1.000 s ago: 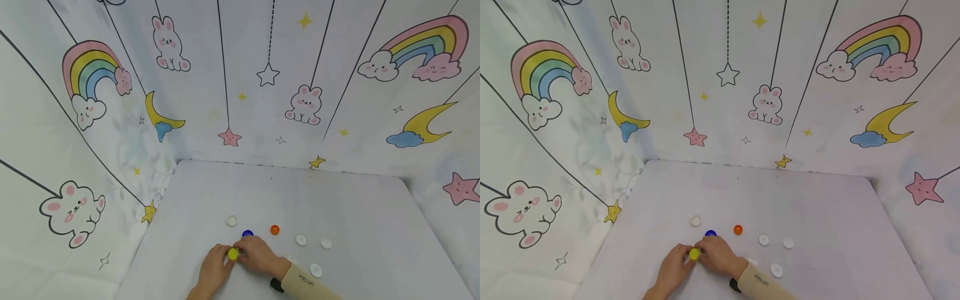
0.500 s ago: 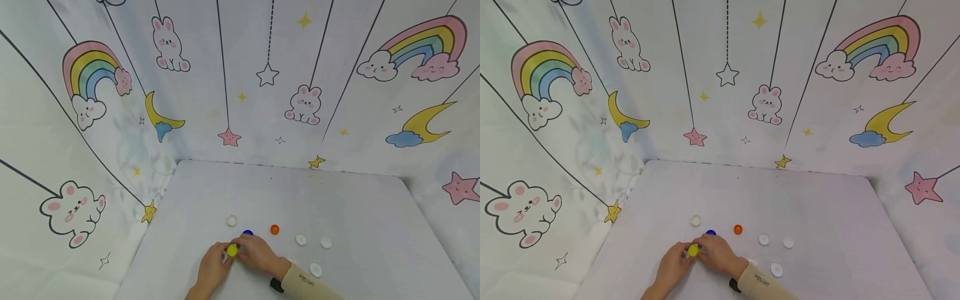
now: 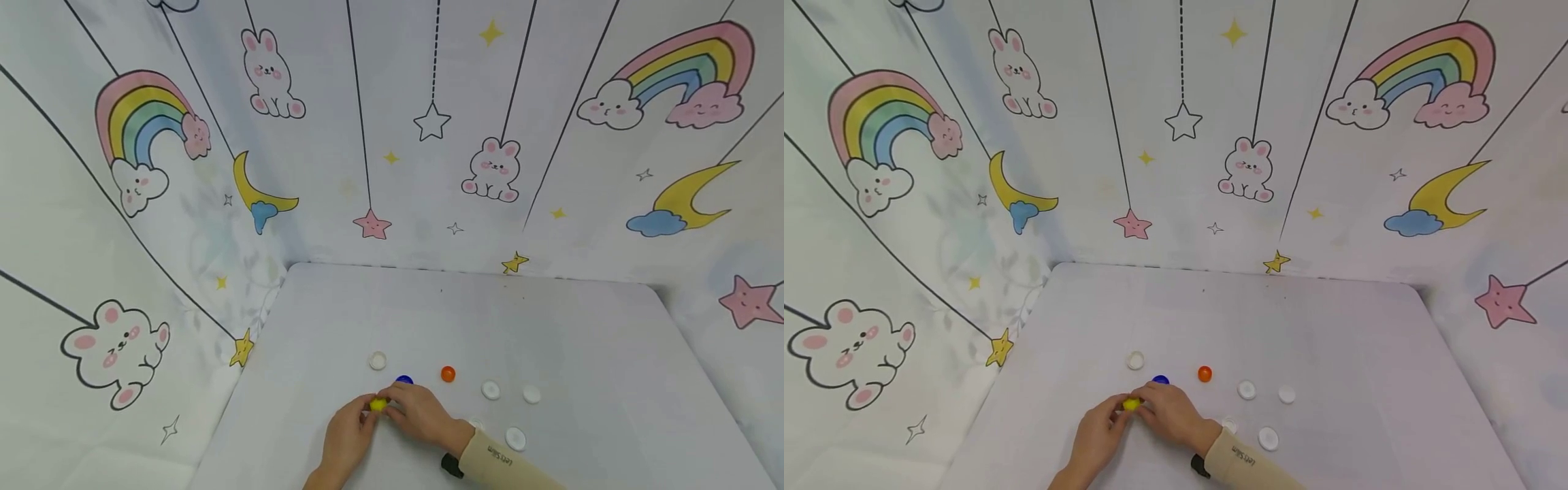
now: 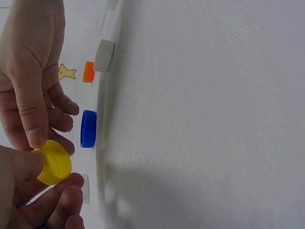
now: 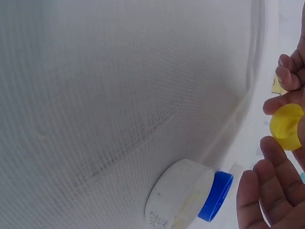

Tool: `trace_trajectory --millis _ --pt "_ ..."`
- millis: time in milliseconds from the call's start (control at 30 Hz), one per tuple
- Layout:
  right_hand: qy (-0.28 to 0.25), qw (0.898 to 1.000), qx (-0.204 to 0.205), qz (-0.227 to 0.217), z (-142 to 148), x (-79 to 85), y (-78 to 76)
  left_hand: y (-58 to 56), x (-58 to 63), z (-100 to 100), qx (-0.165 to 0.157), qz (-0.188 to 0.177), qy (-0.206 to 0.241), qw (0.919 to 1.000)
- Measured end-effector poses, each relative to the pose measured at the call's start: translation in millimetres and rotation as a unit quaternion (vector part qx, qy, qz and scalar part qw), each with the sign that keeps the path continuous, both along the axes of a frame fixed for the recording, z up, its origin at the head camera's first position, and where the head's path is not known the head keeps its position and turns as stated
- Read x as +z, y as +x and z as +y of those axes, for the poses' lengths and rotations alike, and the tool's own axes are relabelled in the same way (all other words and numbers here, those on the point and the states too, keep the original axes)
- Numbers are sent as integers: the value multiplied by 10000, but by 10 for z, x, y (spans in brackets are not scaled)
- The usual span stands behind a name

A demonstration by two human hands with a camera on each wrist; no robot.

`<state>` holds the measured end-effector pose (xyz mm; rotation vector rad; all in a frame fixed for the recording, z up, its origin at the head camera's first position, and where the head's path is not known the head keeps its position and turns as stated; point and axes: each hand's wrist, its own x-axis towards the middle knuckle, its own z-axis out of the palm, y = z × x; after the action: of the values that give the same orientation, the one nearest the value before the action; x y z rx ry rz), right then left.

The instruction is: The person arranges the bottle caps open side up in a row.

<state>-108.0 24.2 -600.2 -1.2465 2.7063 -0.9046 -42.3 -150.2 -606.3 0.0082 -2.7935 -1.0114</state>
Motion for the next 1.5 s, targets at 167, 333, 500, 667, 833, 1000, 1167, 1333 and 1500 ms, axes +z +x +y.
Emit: trace_trajectory --millis 167,333,500,667,833,1000,1167,1333,1500 --pt "22 9999 -108 -107 -14 -1 2 -11 -8 -8 69 -33 212 9997" --pt "29 10000 -61 -4 -17 18 8 -25 4 -18 102 -288 729 9969" --pt "-102 9998 80 153 -23 10 9 -38 40 -47 169 -748 1747 9816" --pt "-148 9994 95 290 -36 0 13 -43 70 -69 220 -936 1991 9753" --pt "-205 9992 52 343 -51 6 12 -46 90 -72 221 -1017 2081 9726" --pt "-163 9995 25 255 -67 11 -4 -49 94 -77 140 -992 2197 9704" --pt "123 9999 -91 -67 -78 40 -28 -33 67 -97 -31 -834 1936 9775" --pt "264 9995 -114 -154 -87 33 -26 -16 27 -98 -60 -721 1508 9859" --pt "175 9997 -91 -137 -101 11 -9 3 6 -109 -34 -480 1115 9926"
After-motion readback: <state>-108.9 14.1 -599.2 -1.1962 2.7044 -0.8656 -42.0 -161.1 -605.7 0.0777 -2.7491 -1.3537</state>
